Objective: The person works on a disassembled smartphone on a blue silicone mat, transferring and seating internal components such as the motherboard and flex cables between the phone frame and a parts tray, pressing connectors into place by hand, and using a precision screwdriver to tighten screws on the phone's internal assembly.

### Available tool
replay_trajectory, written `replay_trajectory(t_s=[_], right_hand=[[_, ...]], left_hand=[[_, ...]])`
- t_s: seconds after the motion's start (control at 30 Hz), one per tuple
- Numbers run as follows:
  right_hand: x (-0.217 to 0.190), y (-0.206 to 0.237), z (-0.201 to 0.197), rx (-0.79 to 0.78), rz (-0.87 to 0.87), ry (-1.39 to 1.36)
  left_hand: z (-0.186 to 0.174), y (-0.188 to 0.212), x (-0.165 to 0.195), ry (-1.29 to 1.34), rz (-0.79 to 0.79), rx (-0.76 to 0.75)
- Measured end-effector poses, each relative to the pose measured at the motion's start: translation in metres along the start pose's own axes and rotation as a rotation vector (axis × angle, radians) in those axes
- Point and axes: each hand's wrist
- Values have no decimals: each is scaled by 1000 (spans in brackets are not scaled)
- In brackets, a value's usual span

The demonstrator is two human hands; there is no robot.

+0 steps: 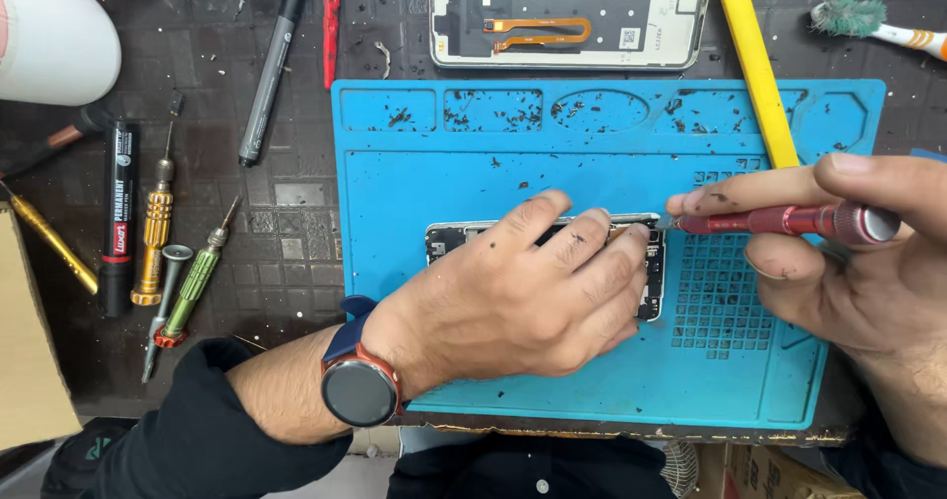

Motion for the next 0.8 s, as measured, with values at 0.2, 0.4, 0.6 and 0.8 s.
replay_trajectory(t_s=[0.2,0.4,0.6,0.8], right_hand=[[-1,3,2,2,54,-56],[-2,2,2,1,43,-78],[-1,0,4,-3,8,-19],[7,-7,2,32,-148,-26]], left_hand=[[1,6,0,-1,-11,-83],[-3,3,7,-11,-58,-164],[-8,2,8,-19,-70,-231],[-9,2,12,-38,-69,-259]])
Point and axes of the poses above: each hand's wrist, its own y-axis away from the middle knuckle, its own z-axis out of the palm, x = y × z, and after that the axes turned 9 degrees about -z, right-handed
